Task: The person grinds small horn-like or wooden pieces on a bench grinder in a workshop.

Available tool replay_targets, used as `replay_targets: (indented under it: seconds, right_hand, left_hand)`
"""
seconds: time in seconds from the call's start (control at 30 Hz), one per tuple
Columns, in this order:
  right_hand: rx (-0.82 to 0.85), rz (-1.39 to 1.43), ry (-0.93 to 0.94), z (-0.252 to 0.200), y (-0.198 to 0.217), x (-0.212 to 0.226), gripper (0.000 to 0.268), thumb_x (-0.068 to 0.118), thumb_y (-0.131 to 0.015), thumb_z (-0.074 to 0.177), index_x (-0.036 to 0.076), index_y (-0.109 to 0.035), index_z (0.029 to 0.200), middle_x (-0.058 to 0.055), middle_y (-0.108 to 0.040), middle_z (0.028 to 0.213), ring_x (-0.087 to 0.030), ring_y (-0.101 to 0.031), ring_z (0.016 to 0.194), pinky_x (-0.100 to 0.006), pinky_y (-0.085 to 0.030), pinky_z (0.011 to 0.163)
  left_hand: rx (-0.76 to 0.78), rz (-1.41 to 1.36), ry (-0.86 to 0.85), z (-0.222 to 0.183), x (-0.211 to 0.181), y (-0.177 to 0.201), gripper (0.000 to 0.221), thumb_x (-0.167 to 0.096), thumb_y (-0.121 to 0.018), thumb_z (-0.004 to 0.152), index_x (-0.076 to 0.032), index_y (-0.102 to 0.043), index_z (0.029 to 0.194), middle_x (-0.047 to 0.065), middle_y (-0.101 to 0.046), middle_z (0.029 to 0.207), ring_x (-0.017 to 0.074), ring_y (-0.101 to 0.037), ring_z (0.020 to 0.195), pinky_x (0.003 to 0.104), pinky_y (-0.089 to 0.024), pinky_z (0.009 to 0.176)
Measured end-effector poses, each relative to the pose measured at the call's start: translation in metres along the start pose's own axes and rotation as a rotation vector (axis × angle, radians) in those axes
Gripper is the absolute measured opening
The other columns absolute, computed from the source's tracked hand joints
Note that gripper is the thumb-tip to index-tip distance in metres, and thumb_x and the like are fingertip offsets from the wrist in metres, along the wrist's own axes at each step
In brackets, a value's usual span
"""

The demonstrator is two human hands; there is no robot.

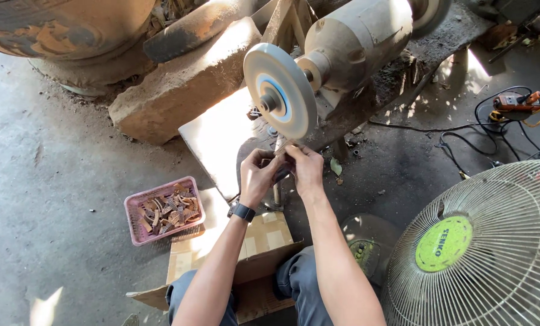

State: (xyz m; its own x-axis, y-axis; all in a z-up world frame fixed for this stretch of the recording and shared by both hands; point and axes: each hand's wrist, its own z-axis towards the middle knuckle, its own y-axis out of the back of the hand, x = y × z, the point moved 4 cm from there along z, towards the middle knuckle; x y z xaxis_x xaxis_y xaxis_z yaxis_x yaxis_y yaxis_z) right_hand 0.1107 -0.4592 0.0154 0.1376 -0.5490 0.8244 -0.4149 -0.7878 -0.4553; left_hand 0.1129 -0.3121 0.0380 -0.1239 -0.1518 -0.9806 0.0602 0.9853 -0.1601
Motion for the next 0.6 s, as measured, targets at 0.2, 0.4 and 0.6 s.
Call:
replay_targets:
  seconds: [0.2,0.4,0.6]
  right_hand:
    - [0.176,-0.317,-0.071,-0.022,-0.004,0.024,0.020,0.016,-0.074,0.087,0.007,-0.073,0.104,-0.004,-0.069,0.076,-0.011,-0.062,0.061,-0.026,-0.047,0.054]
    - [0.503,-0.694,-0.053,-0.029,-0.002,0.014,0.022,0.009,-0.082,0.083,-0.001,-0.079,0.102,-0.001,-0.077,0.082,-0.003,-0.068,0.072,-0.019,-0.056,0.065]
    - [0.034,-0.393,0.103,-0.015,0.012,0.027,0.014,0.011,-0.077,0.089,-0.001,-0.073,0.096,0.002,-0.065,0.071,-0.002,-0.055,0.056,-0.018,-0.037,0.044]
  left_hand:
    - [0.078,0.054,0.179,-0.012,0.000,-0.001,0.049,-0.051,-0.050,0.099,-0.003,-0.058,0.105,0.004,-0.064,0.066,0.0071,-0.051,0.044,0.025,-0.038,0.037]
    - [0.082,0.134,0.331,-0.016,-0.004,0.006,0.058,-0.058,-0.048,0.101,-0.001,-0.057,0.104,0.003,-0.055,0.064,0.0100,-0.051,0.046,0.027,-0.040,0.038]
    - [0.135,0.031,0.174,0.001,0.019,-0.002,0.038,-0.035,-0.065,0.097,0.003,-0.065,0.104,0.004,-0.067,0.074,0.0088,-0.062,0.057,0.026,-0.049,0.044]
